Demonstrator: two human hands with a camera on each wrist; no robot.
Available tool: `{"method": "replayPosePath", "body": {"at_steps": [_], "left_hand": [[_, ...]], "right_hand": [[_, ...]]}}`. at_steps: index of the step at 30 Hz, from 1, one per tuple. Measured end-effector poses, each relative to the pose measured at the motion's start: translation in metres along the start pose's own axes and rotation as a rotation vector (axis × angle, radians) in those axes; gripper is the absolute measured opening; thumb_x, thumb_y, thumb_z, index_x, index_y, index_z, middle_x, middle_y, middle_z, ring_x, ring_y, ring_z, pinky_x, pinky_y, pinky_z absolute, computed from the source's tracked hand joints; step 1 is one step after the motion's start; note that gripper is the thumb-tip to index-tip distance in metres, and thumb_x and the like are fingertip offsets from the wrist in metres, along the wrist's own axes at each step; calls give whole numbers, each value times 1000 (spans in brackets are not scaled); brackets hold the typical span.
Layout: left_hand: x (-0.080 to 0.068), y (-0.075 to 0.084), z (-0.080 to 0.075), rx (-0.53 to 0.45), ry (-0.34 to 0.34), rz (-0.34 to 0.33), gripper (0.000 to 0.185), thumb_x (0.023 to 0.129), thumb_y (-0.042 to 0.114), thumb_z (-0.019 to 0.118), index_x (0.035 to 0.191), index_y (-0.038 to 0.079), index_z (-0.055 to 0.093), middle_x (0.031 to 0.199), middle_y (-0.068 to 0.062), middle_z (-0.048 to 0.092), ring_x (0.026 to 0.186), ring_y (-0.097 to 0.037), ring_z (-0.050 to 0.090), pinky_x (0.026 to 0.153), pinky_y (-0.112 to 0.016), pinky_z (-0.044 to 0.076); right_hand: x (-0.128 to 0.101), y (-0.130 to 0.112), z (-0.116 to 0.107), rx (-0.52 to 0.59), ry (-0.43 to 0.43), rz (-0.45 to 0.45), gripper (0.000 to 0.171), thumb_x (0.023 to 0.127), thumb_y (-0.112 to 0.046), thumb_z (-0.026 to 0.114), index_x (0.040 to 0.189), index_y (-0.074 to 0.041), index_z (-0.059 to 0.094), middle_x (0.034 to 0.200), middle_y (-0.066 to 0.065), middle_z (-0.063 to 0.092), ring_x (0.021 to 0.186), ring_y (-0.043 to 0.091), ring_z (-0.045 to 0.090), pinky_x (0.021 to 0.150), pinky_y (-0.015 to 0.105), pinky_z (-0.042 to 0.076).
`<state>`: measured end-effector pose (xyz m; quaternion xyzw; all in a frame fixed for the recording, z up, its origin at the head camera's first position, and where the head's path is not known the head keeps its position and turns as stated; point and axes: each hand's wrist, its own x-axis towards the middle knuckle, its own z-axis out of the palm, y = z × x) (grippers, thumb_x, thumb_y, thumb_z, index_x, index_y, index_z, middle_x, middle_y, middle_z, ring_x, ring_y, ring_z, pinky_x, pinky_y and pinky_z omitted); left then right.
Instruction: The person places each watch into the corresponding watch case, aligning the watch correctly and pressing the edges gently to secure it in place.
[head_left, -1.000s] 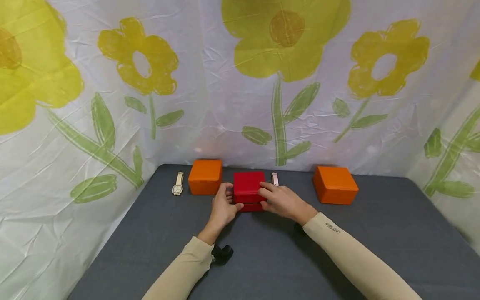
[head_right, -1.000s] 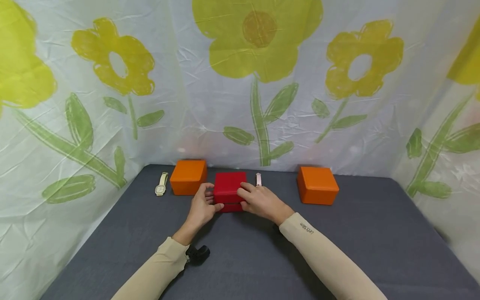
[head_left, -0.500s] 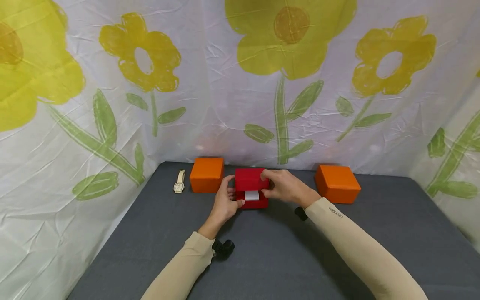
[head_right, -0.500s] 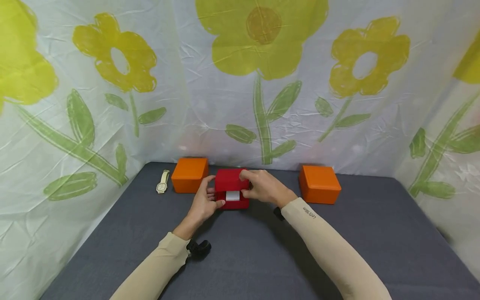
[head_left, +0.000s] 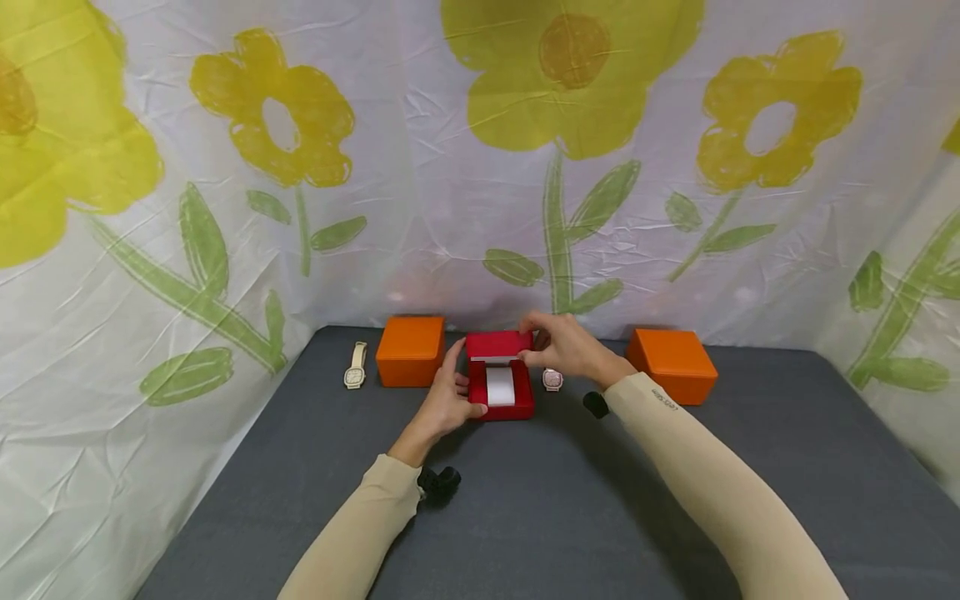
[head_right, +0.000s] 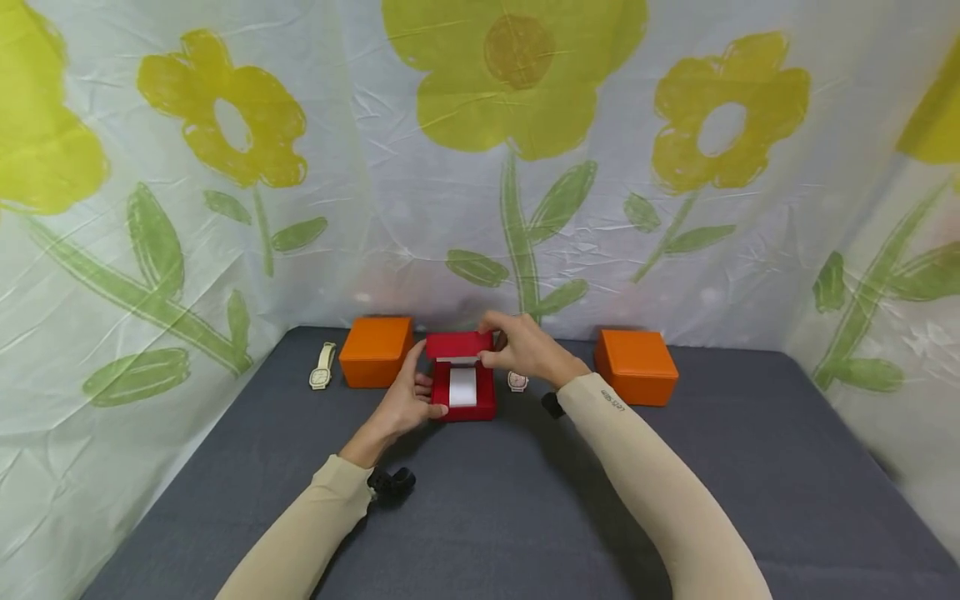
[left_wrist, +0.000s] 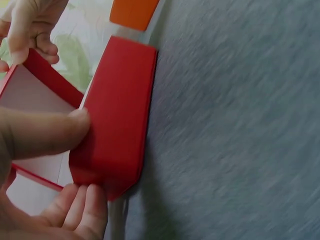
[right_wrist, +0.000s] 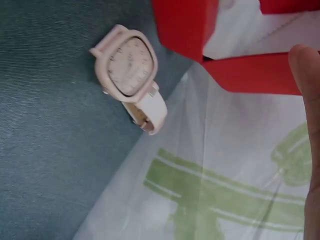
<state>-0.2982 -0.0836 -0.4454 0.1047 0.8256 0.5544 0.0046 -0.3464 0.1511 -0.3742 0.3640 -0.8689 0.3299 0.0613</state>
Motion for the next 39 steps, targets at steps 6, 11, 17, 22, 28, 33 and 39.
{"method": "replayPosePath", "body": {"at_steps": [6, 11, 17, 22, 28, 33, 39], "left_hand": [[11, 1, -10, 33, -91, -24, 123, 64, -8, 83, 153, 31, 8, 99, -17, 50, 87, -29, 53, 73, -36, 53], [16, 2, -15, 61, -125, -52, 131, 60, -7, 86, 153, 37, 5, 95, -16, 49, 80, -28, 51, 66, -34, 50], [21, 1, -17, 99, -159, -66, 132, 61, -1, 88, 153, 37, 1, 94, -15, 50, 78, -26, 52, 66, -33, 51], [23, 1, -18, 97, -175, -64, 134, 60, 1, 89, 152, 39, 0, 93, -16, 51, 75, -25, 52, 65, -32, 50], [24, 3, -18, 93, -185, -63, 135, 59, 0, 89, 152, 40, -1, 92, -18, 51, 71, -25, 53, 63, -32, 50], [23, 4, -18, 103, -180, -75, 135, 60, -1, 89, 152, 39, -1, 93, -17, 51, 72, -25, 54, 65, -32, 50], [23, 4, -18, 123, -164, -78, 134, 60, 0, 89, 152, 40, 1, 91, -15, 51, 74, -25, 52, 66, -31, 50]], "right_hand": [[13, 1, -6, 71, 31, 85, 31, 85, -16, 71, 112, -11, 58, 109, 10, 66, 81, 19, 65, 74, 35, 54], [21, 7, -8, 197, 28, 157, 29, 88, -16, 68, 114, -11, 58, 114, 13, 64, 80, 22, 66, 71, 35, 55], [27, 14, -8, 279, 34, 208, 26, 90, -13, 65, 115, -10, 57, 101, 13, 67, 69, 26, 64, 62, 38, 54], [29, 16, -8, 314, 31, 253, 26, 91, -14, 64, 116, -10, 56, 96, 13, 67, 68, 27, 63, 68, 53, 53], [30, 17, -9, 321, 52, 270, 27, 92, -13, 63, 118, -10, 56, 96, 13, 68, 69, 30, 62, 69, 55, 52], [31, 15, -7, 314, 64, 265, 29, 92, -14, 64, 119, -8, 57, 99, 14, 67, 72, 32, 61, 62, 35, 53], [31, 13, -6, 337, 77, 264, 30, 91, -13, 65, 120, -7, 57, 106, 16, 66, 75, 35, 62, 66, 41, 55]]}}
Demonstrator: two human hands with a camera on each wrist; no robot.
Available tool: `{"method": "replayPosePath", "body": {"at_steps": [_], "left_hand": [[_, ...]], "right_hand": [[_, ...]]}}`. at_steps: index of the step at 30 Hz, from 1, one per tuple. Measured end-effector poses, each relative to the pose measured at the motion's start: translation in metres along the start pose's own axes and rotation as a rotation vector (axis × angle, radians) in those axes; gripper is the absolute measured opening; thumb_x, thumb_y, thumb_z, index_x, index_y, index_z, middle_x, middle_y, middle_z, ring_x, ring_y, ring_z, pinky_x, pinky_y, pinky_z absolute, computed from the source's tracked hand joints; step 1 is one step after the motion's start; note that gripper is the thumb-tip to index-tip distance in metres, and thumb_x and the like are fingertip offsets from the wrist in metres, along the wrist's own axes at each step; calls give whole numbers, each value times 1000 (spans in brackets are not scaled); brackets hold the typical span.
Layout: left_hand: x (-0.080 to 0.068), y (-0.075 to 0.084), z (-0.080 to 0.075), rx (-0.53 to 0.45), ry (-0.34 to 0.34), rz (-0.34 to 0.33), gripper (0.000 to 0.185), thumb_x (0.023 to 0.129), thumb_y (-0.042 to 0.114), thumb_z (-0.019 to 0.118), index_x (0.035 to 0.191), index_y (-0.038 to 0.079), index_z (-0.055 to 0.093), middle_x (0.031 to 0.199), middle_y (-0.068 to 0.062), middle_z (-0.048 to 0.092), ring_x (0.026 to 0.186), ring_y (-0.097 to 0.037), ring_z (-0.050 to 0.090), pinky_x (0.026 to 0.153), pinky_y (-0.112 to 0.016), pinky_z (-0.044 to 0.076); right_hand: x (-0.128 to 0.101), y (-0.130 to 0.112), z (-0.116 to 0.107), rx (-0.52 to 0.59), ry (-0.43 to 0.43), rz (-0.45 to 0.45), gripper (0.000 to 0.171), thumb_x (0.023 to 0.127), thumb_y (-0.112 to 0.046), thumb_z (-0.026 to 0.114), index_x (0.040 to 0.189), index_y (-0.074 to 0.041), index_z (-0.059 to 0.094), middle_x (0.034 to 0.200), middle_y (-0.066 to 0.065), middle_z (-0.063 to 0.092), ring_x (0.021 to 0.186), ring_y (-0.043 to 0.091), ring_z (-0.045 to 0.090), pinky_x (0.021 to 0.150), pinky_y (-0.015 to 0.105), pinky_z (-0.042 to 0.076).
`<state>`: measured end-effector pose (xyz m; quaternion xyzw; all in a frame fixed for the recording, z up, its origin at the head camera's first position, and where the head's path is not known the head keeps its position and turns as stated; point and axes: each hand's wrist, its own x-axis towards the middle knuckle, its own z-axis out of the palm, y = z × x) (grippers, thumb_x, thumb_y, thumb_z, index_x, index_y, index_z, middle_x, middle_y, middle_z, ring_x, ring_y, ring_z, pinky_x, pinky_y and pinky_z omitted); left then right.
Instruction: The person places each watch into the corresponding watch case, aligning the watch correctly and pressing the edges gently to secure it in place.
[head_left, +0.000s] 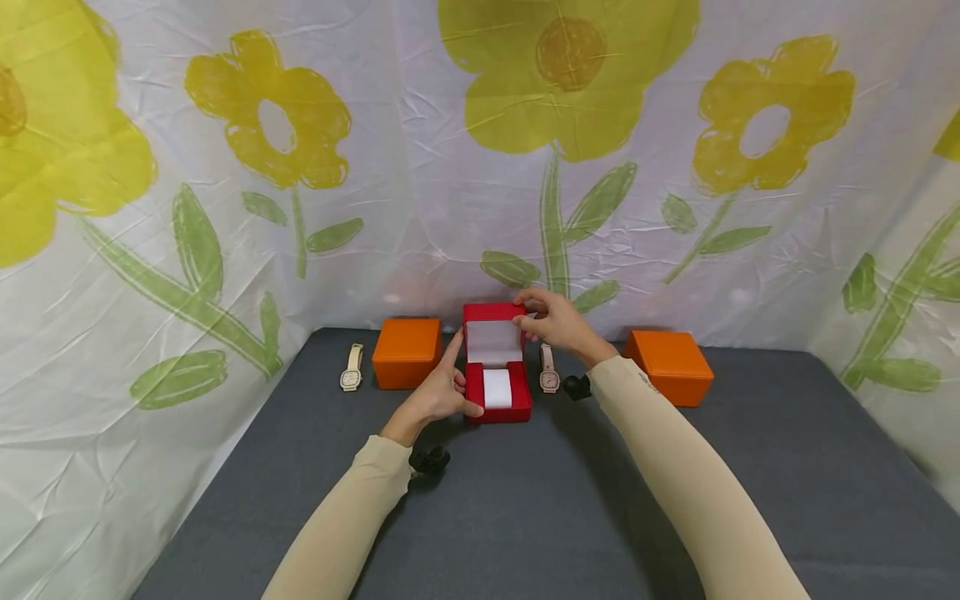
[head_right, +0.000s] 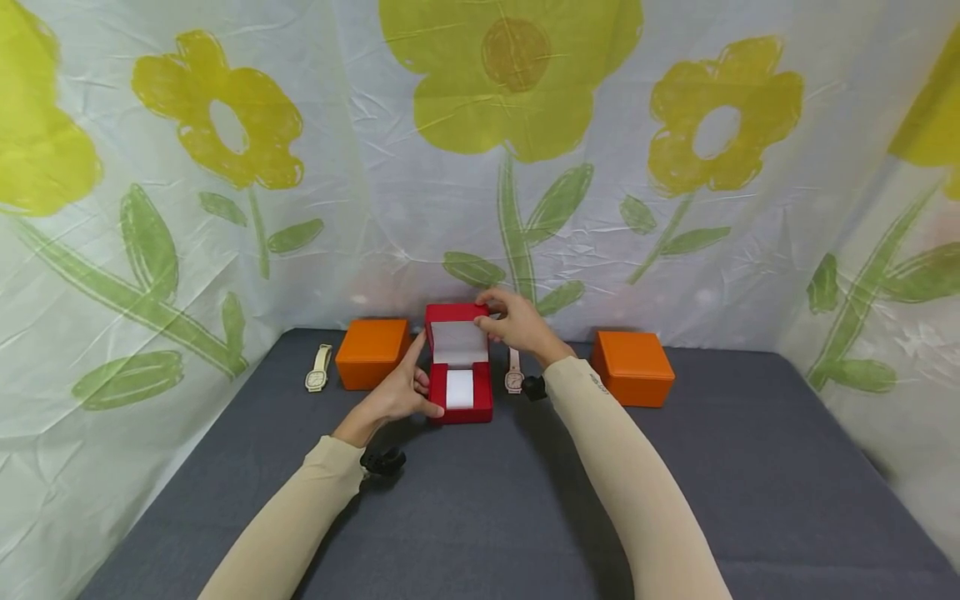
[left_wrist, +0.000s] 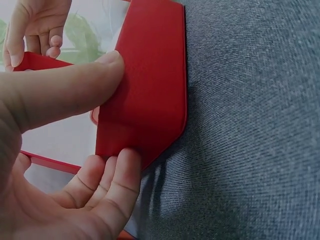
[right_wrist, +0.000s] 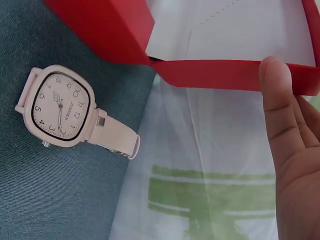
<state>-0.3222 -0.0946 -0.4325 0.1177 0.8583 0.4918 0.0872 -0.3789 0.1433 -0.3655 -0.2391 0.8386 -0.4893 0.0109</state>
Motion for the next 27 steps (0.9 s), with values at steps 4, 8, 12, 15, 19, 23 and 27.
{"method": "replayPosePath", "body": {"at_steps": [4, 8, 12, 15, 19, 23, 27], "left_hand": [[-3, 1, 0, -1, 8, 17, 133, 61, -1, 88, 153, 36, 0, 90, -17, 51, 72, -24, 53, 65, -32, 51], [-8, 2, 0, 3, 15, 36, 131, 63, -2, 87, 153, 29, -2, 93, -18, 52, 72, -23, 56, 66, -33, 52], [-15, 7, -1, 79, 49, 51, 126, 64, 5, 88, 154, 23, 1, 96, -17, 53, 79, -23, 54, 69, -33, 51], [-20, 12, -1, 201, 113, 66, 112, 69, 16, 87, 153, 19, 13, 103, -15, 51, 87, -23, 52, 72, -35, 50], [-25, 19, -1, 360, 179, 149, 80, 75, 22, 82, 141, 12, 40, 111, -11, 49, 94, -21, 50, 77, -35, 51], [-21, 20, -1, 467, 105, 269, 63, 76, 22, 81, 132, 12, 52, 117, -9, 52, 100, -19, 49, 85, -36, 52], [-13, 20, 2, 556, -23, 297, 63, 79, 26, 78, 135, 14, 51, 129, -6, 52, 111, -19, 47, 94, -39, 47]], "right_hand": [[-2, 1, 1, -26, 22, -24, 33, 90, -12, 66, 122, -7, 58, 114, 15, 63, 75, 33, 63, 71, 47, 55], [-7, 4, 3, -29, 43, -38, 40, 89, -10, 67, 128, -9, 57, 118, 15, 62, 77, 32, 65, 69, 39, 55], [-21, -2, 0, 16, 40, -17, 49, 89, -10, 67, 136, -8, 51, 124, 21, 58, 88, 30, 66, 76, 38, 54], [-29, 0, -4, 6, 42, 4, 54, 89, -14, 68, 138, -6, 47, 133, 22, 51, 94, 30, 65, 82, 43, 52], [-34, 26, -5, -84, 64, 39, 52, 88, -20, 70, 133, -5, 51, 127, 22, 54, 93, 29, 64, 80, 43, 53], [-41, 48, -2, -171, 69, 90, 45, 86, -20, 72, 124, -2, 56, 116, 22, 61, 92, 28, 64, 77, 40, 54], [-50, 59, 1, -242, 58, 142, 42, 84, -21, 73, 120, -3, 59, 111, 16, 63, 92, 26, 62, 76, 38, 53]]}}
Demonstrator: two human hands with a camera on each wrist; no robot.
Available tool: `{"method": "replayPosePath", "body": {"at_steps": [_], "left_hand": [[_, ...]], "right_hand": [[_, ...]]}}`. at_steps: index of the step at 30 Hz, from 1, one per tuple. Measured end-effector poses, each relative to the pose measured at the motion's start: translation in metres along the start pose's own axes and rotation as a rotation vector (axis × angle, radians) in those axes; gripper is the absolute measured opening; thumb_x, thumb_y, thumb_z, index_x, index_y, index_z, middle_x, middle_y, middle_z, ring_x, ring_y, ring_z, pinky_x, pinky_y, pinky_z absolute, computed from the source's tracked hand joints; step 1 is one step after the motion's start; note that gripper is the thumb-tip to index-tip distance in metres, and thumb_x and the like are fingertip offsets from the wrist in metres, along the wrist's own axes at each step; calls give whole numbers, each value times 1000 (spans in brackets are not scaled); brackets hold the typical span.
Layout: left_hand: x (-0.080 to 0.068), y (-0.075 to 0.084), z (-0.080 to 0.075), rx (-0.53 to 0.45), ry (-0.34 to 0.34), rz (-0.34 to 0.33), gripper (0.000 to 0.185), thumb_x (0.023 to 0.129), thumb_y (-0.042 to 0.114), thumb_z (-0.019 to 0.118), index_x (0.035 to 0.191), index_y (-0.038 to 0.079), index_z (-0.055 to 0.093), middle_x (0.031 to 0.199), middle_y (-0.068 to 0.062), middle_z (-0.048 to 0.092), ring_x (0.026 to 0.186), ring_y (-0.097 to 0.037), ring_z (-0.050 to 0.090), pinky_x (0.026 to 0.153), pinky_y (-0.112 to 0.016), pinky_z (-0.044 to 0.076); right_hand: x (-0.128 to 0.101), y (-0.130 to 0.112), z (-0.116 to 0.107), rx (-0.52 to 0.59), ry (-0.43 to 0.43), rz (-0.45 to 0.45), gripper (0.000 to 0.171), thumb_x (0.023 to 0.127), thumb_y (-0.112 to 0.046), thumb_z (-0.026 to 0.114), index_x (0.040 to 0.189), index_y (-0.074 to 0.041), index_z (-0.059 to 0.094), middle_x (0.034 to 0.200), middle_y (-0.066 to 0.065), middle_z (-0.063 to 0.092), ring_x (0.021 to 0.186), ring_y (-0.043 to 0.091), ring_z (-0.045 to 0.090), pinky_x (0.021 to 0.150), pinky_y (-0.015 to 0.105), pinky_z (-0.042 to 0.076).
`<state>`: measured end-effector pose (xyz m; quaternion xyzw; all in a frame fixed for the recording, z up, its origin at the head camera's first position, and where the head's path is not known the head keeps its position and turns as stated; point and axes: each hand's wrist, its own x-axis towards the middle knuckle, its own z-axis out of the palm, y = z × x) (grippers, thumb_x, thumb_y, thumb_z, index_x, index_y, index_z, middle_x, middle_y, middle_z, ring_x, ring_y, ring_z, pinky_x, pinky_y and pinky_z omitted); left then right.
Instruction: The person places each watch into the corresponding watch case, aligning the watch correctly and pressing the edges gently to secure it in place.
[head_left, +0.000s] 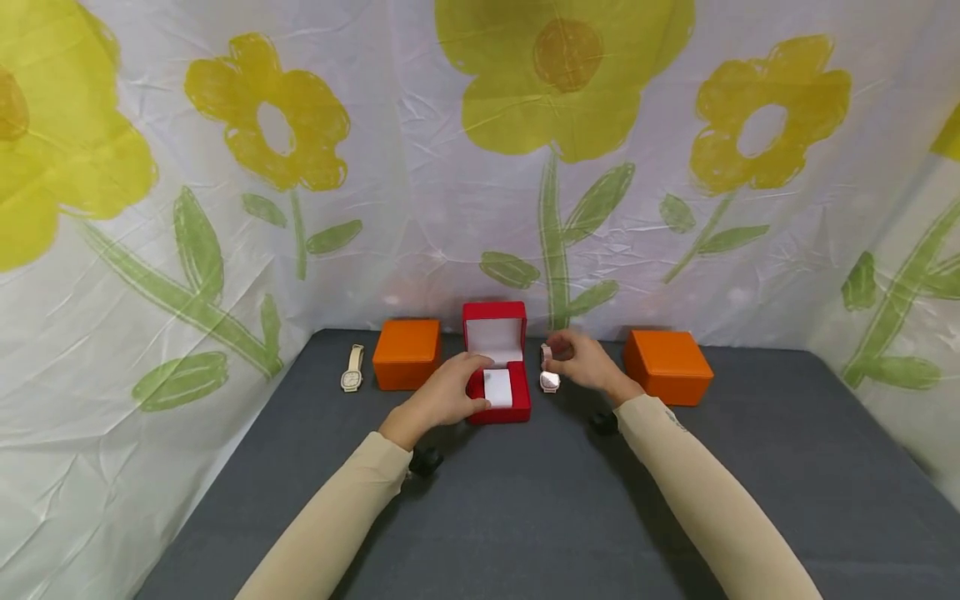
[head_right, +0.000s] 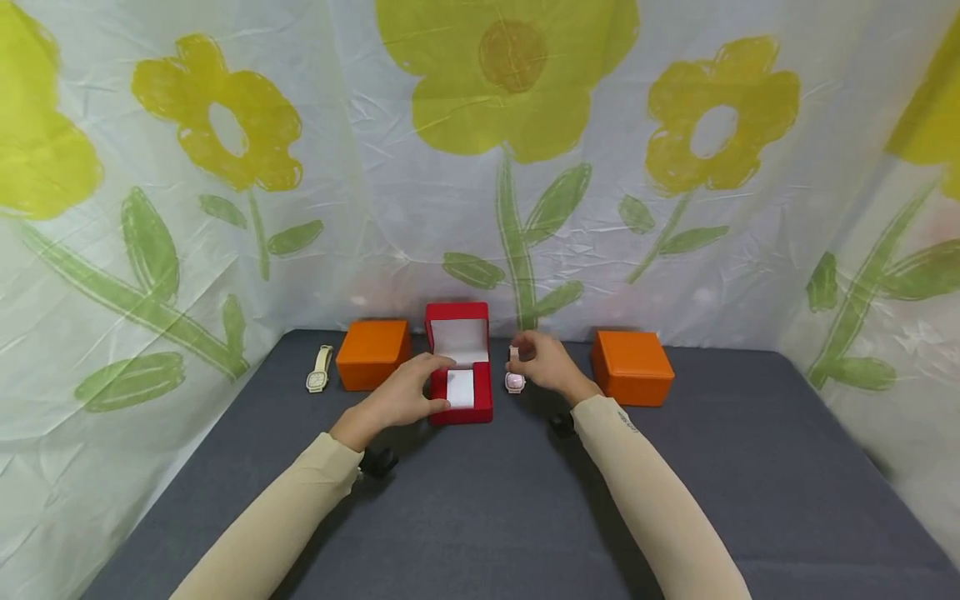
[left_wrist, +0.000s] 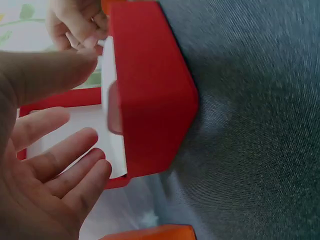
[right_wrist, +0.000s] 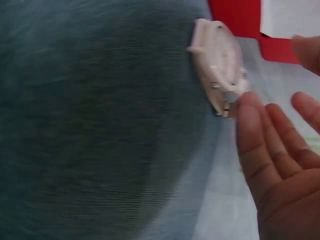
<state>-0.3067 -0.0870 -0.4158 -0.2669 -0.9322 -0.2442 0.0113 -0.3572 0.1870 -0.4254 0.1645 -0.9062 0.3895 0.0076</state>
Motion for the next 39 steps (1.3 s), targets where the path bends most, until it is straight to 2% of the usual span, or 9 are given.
{"method": "replayPosePath", "body": {"at_steps": [3, 7, 10, 20, 29, 34, 39], "left_hand": [[5, -1, 3, 40, -68, 8, 62, 81, 26, 76, 137, 15, 50, 133, -5, 50, 115, -20, 46, 97, -39, 45], [10, -2, 3, 63, -122, -4, 63, 82, 25, 75, 138, 14, 50, 132, -7, 50, 114, -21, 46, 97, -40, 45], [15, -3, 1, 75, -158, -21, 64, 81, 26, 76, 138, 11, 50, 132, -7, 51, 112, -21, 47, 97, -39, 45], [29, 0, -4, 116, -243, 7, 64, 80, 28, 78, 137, 12, 53, 127, -5, 57, 104, -19, 49, 93, -35, 47], [32, 1, -5, 158, -246, 22, 63, 78, 30, 78, 134, 12, 55, 125, -4, 58, 106, -21, 49, 97, -37, 44], [32, -3, -1, 149, -199, 30, 67, 76, 31, 79, 135, 12, 53, 126, -4, 55, 105, -20, 49, 95, -37, 46], [27, -7, 2, 131, -141, 69, 72, 76, 31, 78, 137, 9, 49, 131, -7, 49, 109, -21, 49, 96, -37, 46]], "right_hand": [[-4, 5, 4, -64, -28, 35, 41, 83, -24, 74, 118, -6, 61, 104, 11, 64, 88, 24, 61, 73, 36, 52], [-7, 7, 6, -108, -70, 68, 38, 80, -25, 77, 113, -11, 63, 95, 7, 65, 81, 21, 60, 70, 35, 50], [-7, 9, 6, -106, -92, 77, 37, 80, -23, 78, 112, -11, 63, 91, 6, 65, 77, 20, 58, 69, 35, 50], [-6, 12, 11, -84, -120, 55, 39, 81, -10, 75, 117, -8, 60, 82, 4, 64, 70, 19, 56, 63, 31, 49], [-8, 9, 16, -23, -115, 49, 38, 80, -5, 72, 116, -6, 60, 80, 6, 60, 63, 18, 55, 58, 30, 49], [-9, 6, 17, 30, -120, 47, 37, 79, -1, 72, 114, -4, 60, 76, 8, 58, 57, 19, 55, 55, 30, 50], [-11, 3, 18, 36, -112, 38, 36, 79, -2, 73, 113, -5, 60, 77, 6, 59, 59, 18, 55, 56, 30, 50]]}}
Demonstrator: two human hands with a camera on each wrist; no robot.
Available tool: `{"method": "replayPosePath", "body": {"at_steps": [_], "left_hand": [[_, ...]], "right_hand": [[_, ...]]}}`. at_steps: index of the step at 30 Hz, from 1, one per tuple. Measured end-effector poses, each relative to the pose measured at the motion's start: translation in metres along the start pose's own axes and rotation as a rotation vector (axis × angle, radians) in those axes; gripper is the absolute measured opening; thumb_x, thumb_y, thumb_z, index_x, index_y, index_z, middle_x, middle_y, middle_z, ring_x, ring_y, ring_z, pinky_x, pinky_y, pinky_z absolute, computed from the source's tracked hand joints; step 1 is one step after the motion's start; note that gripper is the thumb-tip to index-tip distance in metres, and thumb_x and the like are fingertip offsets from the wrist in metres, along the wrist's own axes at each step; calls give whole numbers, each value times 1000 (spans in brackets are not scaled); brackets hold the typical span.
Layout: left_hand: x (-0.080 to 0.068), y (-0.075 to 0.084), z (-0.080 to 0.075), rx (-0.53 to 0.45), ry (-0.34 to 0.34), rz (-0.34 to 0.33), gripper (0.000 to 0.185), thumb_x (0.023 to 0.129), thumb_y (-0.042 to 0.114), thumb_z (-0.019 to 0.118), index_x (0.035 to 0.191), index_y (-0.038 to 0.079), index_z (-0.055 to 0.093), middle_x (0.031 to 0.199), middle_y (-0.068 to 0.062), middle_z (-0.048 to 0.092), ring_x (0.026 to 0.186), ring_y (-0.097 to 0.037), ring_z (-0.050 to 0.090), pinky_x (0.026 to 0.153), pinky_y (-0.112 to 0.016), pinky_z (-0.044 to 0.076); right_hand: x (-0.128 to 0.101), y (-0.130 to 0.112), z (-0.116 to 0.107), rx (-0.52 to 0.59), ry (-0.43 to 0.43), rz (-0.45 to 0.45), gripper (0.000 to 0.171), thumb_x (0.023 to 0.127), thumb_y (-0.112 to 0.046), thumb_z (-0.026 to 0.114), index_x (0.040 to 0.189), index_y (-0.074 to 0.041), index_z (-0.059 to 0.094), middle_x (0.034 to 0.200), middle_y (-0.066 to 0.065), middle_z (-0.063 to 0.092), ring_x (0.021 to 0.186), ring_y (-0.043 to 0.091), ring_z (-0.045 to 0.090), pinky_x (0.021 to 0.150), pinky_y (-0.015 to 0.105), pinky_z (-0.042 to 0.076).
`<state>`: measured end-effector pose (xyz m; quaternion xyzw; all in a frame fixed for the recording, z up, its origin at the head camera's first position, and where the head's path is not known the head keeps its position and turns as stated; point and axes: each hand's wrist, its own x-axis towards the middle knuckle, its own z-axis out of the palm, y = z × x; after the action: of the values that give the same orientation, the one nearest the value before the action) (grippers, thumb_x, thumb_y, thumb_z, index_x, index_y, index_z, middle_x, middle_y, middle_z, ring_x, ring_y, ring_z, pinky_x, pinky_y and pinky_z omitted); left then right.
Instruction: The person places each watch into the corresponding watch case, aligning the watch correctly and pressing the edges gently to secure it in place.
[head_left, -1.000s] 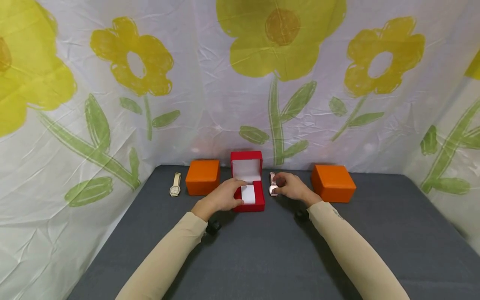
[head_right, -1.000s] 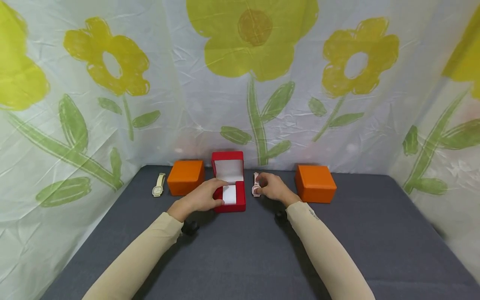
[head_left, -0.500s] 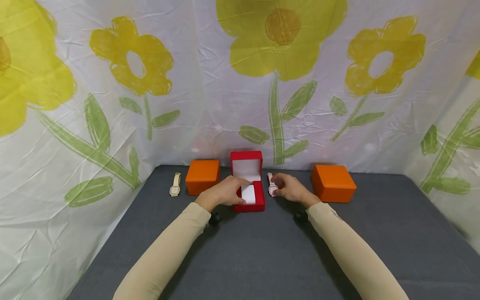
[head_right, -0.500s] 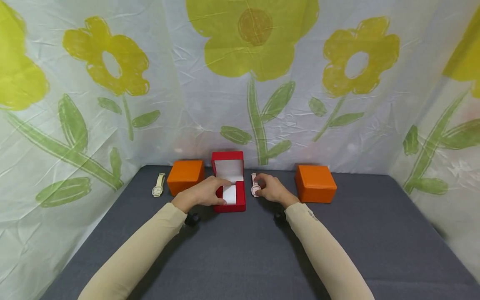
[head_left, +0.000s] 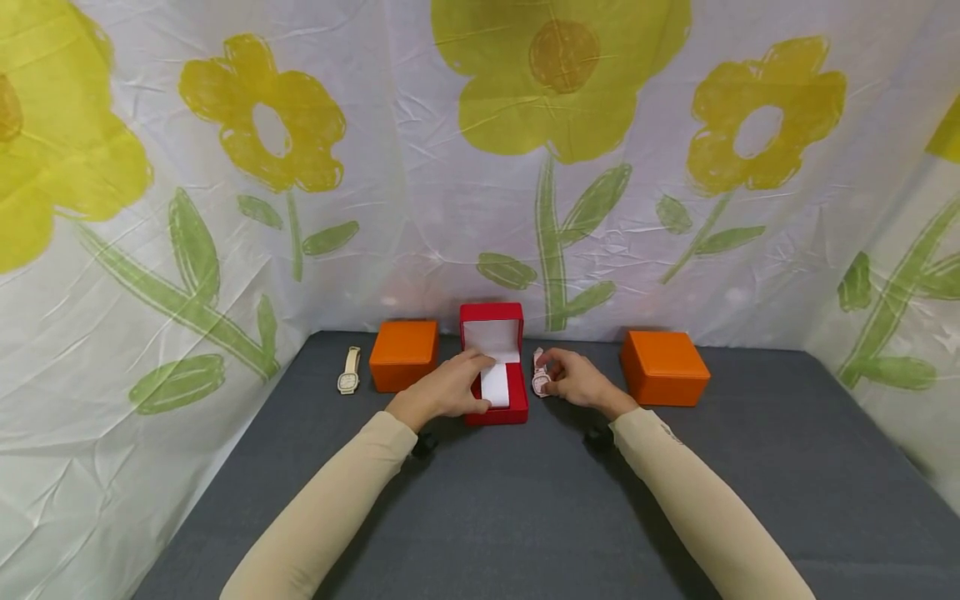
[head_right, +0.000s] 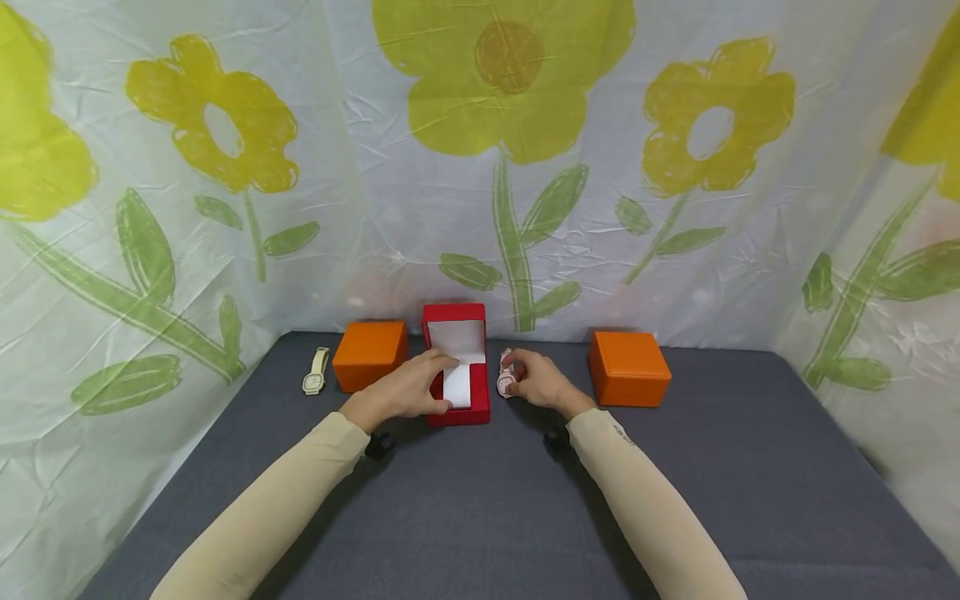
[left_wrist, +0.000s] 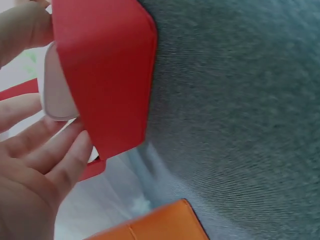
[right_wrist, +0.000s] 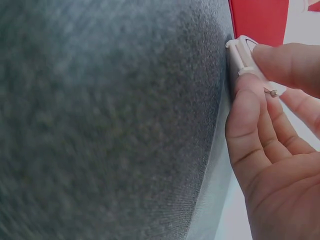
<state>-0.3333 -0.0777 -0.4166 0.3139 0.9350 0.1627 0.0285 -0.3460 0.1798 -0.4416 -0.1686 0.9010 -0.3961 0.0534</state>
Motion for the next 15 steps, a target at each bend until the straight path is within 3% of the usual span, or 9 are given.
{"method": "replayPosePath", "body": {"at_steps": [10, 15], "left_hand": [[-4, -5, 7, -59, 96, 63, 74, 76, 27, 79, 139, 12, 45, 132, -5, 41, 106, -18, 49, 96, -33, 46], [-4, -7, 9, -57, 183, 147, 72, 74, 23, 80, 136, 10, 47, 127, -7, 40, 105, -17, 48, 94, -29, 47]], "right_hand": [[-2, -2, 5, 26, 22, -44, 35, 79, 1, 72, 112, -4, 61, 79, 6, 59, 64, 18, 54, 57, 30, 47], [-3, -1, 6, 42, 59, -81, 35, 78, 2, 73, 111, -3, 62, 78, 6, 58, 62, 17, 53, 55, 29, 46]]}}
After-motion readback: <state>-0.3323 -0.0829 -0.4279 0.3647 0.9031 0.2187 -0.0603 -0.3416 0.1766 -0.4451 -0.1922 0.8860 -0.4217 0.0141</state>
